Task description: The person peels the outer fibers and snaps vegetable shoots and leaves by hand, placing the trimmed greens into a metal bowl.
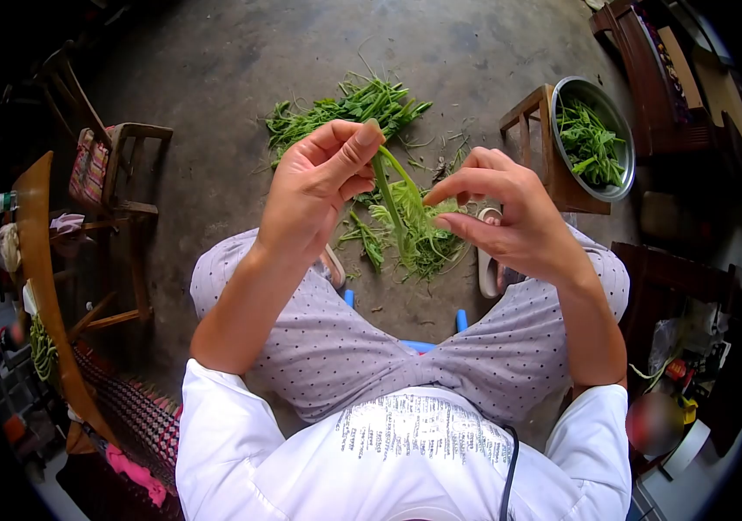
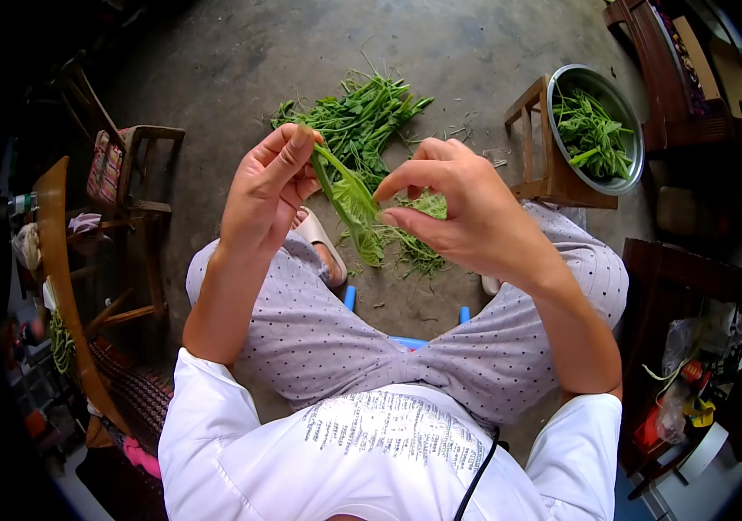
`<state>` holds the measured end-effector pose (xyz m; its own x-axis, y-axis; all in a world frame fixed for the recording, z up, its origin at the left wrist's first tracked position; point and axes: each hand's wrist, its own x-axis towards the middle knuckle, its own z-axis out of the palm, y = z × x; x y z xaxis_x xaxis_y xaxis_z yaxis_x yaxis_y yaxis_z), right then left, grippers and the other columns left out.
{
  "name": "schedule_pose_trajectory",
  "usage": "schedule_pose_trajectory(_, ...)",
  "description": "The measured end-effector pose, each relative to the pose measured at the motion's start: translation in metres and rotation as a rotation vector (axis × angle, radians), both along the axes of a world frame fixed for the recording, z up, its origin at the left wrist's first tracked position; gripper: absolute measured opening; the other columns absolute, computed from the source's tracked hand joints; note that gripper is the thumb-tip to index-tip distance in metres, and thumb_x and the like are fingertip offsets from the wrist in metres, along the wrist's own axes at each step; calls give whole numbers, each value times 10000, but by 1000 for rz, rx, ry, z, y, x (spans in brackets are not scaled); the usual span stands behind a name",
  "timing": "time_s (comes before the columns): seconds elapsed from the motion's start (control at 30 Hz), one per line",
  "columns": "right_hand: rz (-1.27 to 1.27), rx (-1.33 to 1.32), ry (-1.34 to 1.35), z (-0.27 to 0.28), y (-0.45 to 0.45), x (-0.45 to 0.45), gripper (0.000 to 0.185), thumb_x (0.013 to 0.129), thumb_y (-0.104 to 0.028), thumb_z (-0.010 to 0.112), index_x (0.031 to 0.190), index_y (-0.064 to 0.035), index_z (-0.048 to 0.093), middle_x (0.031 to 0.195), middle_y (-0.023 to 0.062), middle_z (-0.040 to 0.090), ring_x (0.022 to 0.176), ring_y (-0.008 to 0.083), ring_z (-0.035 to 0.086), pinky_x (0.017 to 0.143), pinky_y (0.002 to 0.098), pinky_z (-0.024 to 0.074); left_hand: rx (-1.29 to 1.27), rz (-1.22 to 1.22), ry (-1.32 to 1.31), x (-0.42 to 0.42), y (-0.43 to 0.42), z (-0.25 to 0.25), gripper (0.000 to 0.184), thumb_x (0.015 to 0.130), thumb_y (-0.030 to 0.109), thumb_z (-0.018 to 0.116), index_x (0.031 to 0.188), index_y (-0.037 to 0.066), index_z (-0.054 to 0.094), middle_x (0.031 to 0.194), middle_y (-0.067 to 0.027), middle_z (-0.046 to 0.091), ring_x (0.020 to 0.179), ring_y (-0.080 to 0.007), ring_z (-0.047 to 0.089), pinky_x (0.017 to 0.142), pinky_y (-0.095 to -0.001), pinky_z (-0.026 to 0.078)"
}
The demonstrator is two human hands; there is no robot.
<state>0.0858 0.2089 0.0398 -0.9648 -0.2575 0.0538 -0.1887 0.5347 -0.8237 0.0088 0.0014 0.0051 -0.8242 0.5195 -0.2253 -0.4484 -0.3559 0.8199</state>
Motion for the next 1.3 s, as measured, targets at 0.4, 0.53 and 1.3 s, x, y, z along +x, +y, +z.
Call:
schedule_pose_trajectory(0.4,-177,-107,11,4,-2,-4,105,792,-101,702,882,-46,697,784,52,579,741,144,538,661,270,437,-170,112,162,-5,-10,10,138,869,207,680,878,76,635,771,24,615,692,-48,575,627,-203,481)
schedule_pose_trajectory(0.53,-196,-189,-21,7,2,-4,100,805,-89,691,890,-37,694,786,40,573,741,126,527,667,255,427,-362,80,455,-5,-12,9,126,876,161,666,874,46,613,789,33,592,694,-46,546,630,-185,441)
schedule_pose_trajectory(1.3,-134,-459,-237,7,-2,-5,121,823,-147,660,841,-28,648,759,-16,577,720,58,508,652,218,394,-570,59,1254,11,6,17,187,704,-32,742,861,63,702,807,-41,668,679,-142,592,607,-250,455)
